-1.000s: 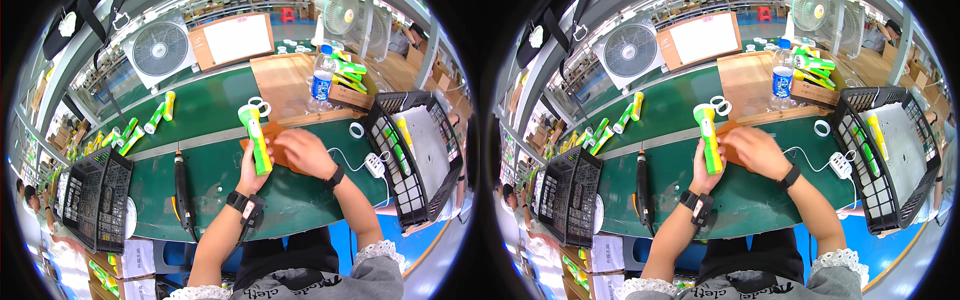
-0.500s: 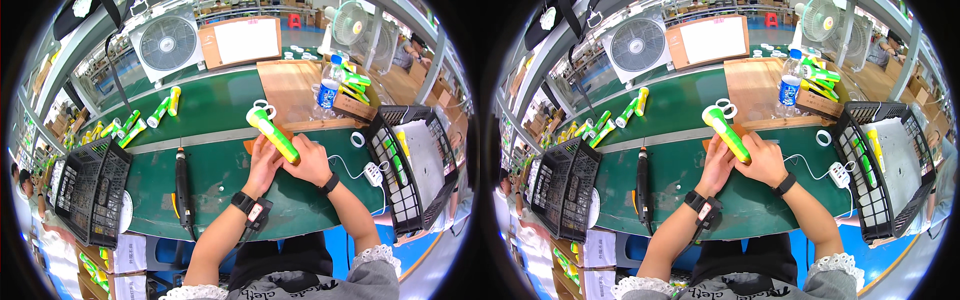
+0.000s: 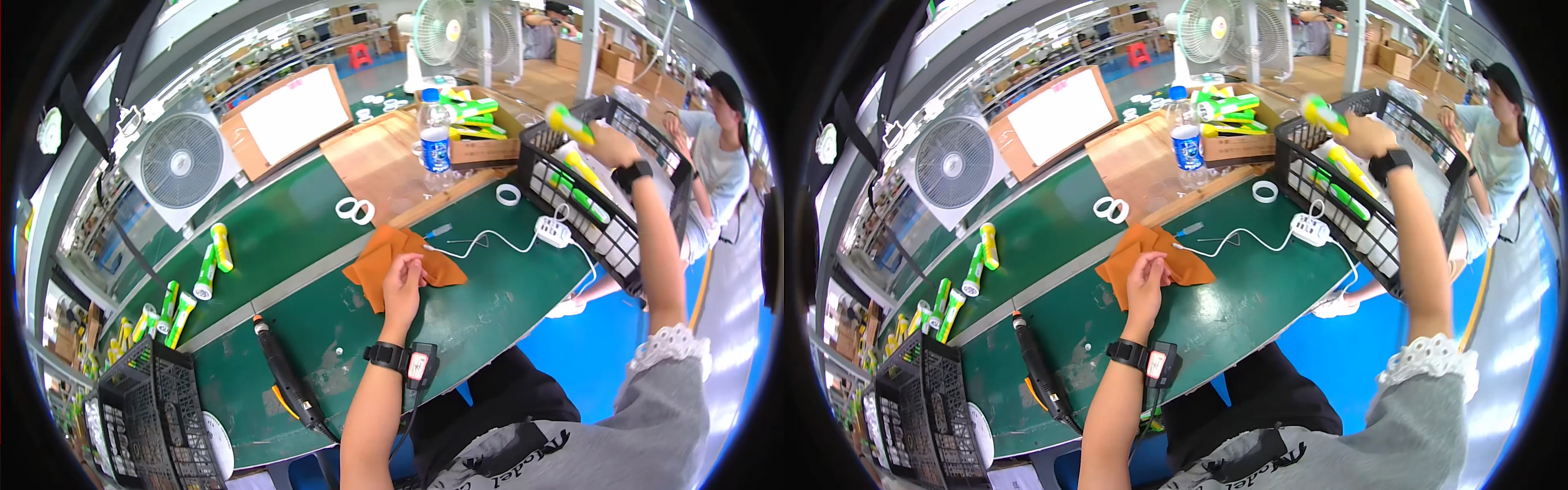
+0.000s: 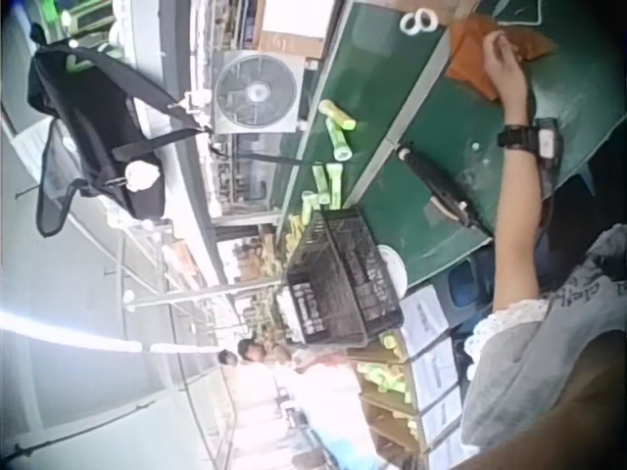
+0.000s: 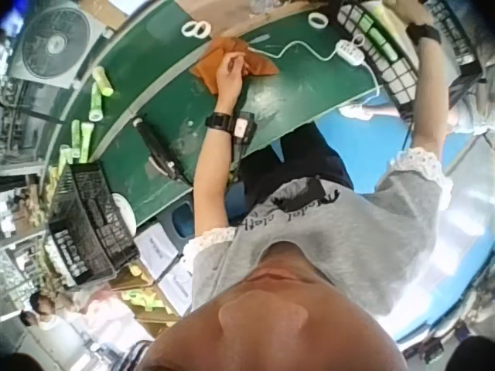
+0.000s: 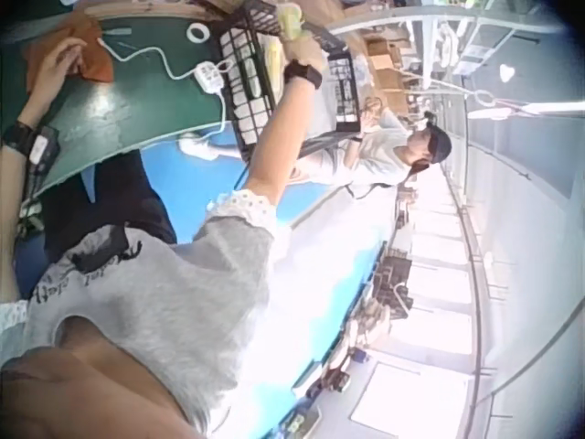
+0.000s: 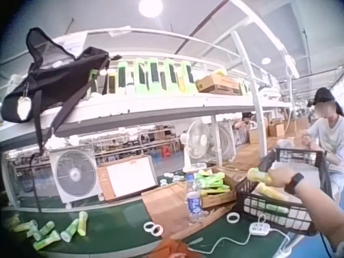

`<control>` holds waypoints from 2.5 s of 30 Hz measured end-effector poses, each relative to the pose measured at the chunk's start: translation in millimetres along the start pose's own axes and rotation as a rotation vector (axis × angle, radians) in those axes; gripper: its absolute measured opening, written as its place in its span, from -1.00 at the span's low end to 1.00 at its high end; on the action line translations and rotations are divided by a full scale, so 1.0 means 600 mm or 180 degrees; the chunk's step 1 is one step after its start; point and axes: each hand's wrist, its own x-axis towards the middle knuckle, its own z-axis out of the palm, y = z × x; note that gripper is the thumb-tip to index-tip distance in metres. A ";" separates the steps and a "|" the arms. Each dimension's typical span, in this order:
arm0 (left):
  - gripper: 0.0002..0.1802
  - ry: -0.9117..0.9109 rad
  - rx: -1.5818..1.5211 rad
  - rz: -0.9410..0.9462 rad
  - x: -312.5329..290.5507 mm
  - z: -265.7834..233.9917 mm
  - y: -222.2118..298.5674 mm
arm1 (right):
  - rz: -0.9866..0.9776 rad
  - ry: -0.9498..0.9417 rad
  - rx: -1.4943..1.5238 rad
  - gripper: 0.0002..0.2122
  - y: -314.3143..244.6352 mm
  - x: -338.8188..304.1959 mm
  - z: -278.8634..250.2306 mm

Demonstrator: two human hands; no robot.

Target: Assemble handheld flashlights by fitting bodies, lenses, and internal components.

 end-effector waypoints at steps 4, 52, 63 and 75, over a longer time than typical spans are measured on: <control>-0.85 0.0028 -0.0014 -0.0089 0.004 -0.008 -0.019 | -0.0158 -0.1611 -0.0702 -0.49 0.050 0.013 0.072; -0.76 0.0272 0.2378 -0.1951 -0.003 -0.016 0.080 | -0.2065 -0.0528 0.1828 -0.74 -1.181 0.050 0.221; -0.86 0.0826 0.1833 0.0102 -0.004 -0.005 -0.029 | -0.2226 -0.3017 0.5541 -0.73 -0.786 0.007 0.017; -0.56 0.1109 -0.2477 -0.0400 0.025 -0.078 -0.014 | -0.2062 -0.2087 0.3961 -0.56 -0.525 -0.192 0.111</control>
